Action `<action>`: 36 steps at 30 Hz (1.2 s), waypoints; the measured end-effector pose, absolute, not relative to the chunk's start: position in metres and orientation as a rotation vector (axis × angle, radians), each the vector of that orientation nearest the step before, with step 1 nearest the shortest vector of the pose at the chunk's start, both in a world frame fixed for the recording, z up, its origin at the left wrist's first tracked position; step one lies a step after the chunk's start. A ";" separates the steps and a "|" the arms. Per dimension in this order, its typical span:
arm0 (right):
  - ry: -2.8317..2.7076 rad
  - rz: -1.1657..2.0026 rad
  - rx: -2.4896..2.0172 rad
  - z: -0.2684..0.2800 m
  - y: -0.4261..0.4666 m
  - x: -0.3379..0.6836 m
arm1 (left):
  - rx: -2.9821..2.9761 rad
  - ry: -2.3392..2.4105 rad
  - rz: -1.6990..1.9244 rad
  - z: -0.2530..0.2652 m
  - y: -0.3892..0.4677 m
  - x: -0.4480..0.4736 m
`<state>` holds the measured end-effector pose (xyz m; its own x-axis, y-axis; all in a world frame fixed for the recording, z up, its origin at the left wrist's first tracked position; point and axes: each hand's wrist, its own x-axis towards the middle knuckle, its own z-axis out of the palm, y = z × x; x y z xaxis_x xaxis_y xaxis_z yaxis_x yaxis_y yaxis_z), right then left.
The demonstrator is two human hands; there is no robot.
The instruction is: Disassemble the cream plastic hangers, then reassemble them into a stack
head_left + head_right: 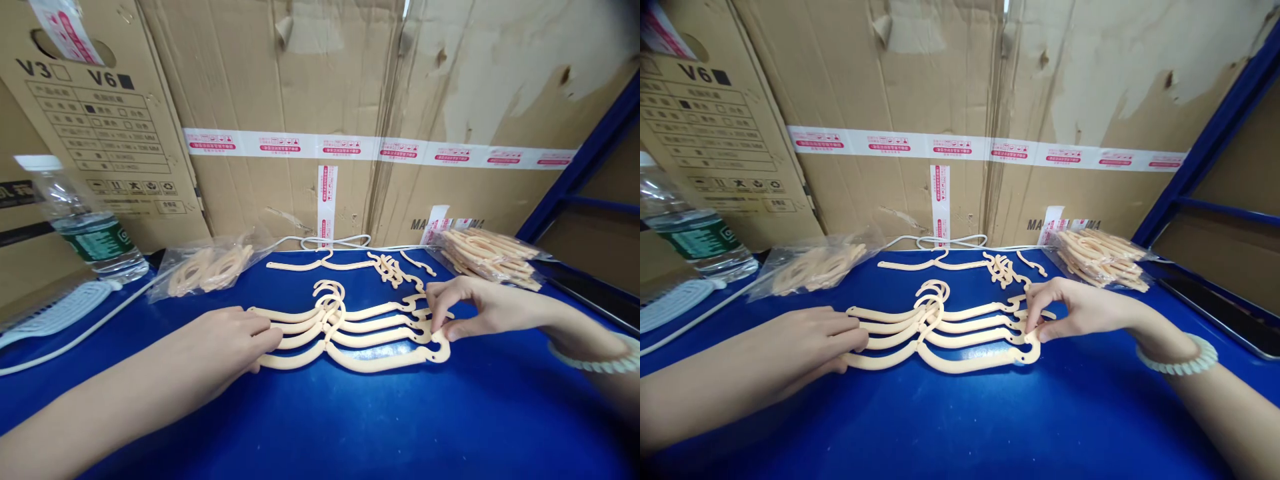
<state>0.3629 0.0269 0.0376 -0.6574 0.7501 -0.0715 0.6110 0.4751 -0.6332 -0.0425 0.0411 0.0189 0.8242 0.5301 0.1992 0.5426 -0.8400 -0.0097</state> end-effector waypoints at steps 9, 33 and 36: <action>-2.458 0.818 -1.342 0.029 0.029 0.365 | -2.941 -0.769 -0.103 0.026 0.040 -0.036; -2.457 0.733 -1.479 0.026 0.033 0.371 | -2.839 -0.754 -0.038 0.023 0.043 -0.036; -2.473 0.747 -1.454 0.027 0.032 0.371 | -2.827 -0.751 -0.061 0.023 0.043 -0.036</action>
<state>0.3709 0.0317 0.0270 -0.5067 0.8565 -0.0982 0.7676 0.3963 -0.5037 -0.0360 0.0428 0.0232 0.8688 0.4860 0.0951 0.4950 -0.8464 -0.1965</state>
